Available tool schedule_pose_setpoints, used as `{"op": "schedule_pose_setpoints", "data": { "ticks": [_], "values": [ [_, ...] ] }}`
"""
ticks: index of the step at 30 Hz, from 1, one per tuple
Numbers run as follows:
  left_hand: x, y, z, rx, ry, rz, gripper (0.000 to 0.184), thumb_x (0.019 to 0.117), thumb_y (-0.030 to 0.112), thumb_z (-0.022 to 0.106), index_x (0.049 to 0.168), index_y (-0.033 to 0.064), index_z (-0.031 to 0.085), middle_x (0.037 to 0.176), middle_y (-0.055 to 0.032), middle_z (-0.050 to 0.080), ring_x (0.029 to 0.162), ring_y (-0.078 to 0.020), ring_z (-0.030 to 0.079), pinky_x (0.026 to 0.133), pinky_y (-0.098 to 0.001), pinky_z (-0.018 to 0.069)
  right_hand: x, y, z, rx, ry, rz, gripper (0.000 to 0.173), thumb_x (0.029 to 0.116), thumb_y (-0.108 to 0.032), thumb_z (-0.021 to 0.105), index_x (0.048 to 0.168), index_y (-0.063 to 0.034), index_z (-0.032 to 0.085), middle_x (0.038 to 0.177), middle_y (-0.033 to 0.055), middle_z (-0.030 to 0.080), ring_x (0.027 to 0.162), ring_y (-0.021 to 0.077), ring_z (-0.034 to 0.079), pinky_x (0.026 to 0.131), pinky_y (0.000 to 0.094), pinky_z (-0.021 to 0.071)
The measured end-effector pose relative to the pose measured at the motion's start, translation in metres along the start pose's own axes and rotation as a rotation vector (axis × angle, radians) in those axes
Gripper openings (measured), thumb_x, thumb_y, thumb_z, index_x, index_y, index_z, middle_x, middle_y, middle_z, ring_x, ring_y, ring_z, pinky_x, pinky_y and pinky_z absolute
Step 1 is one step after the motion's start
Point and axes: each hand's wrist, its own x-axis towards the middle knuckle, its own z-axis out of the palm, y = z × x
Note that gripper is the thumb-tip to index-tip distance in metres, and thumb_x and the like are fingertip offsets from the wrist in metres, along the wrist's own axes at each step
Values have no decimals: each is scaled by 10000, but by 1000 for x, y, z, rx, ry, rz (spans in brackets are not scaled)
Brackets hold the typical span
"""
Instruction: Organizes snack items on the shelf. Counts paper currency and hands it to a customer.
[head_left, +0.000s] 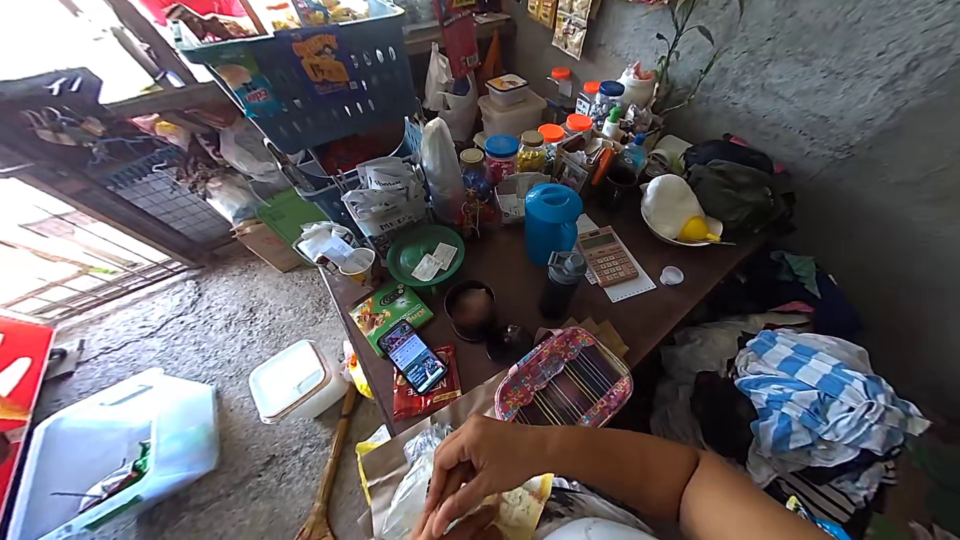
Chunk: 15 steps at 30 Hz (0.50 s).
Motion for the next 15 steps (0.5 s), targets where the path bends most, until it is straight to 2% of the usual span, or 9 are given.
{"op": "schedule_pose_setpoints", "data": {
  "ticks": [2,6,8,10,13,15],
  "values": [
    [2,0,2,-22,49,-3,177,993,87,607,965,93,782,1109,-76,770,1177,-242,674,1078,-390,466,-1,3,1,-21,26,-44,147,909,-32,730,954,108,733,868,189,716,769,182,692,739,297,565],
    [4,2,4,-28,113,-15,158,998,106,608,964,98,762,1120,-109,756,1153,-299,665,1029,-402,499,-6,12,-3,-99,72,-171,214,1001,-46,603,944,112,735,809,183,707,728,178,671,712,285,543],
    [1,1,3,-63,153,-39,141,1002,98,599,975,77,736,1148,-136,742,1254,-311,618,1088,-398,470,-11,10,-12,-143,136,-80,232,1022,-24,545,1013,108,736,923,199,735,819,208,710,800,325,573],
    [-2,-3,3,-111,231,-67,113,1004,98,601,999,59,708,1147,-130,737,1314,-256,578,1141,-345,427,-20,12,-28,-161,236,47,266,1037,-17,480,1071,105,714,1064,202,733,885,206,714,835,337,580],
    [-9,-8,5,-99,415,-145,93,1004,129,616,1006,67,686,1057,-62,739,1198,-134,640,1066,-262,488,-35,17,-55,-193,418,231,314,1057,-82,445,1148,76,701,1112,163,728,908,157,703,817,318,579],
    [-13,-9,4,-90,532,-241,89,989,124,630,1030,70,687,1032,-38,734,1120,-98,665,1010,-253,526,-48,23,-74,-262,508,344,327,1071,-146,461,1189,36,705,1118,137,731,925,142,707,833,309,587]
  ]
}}
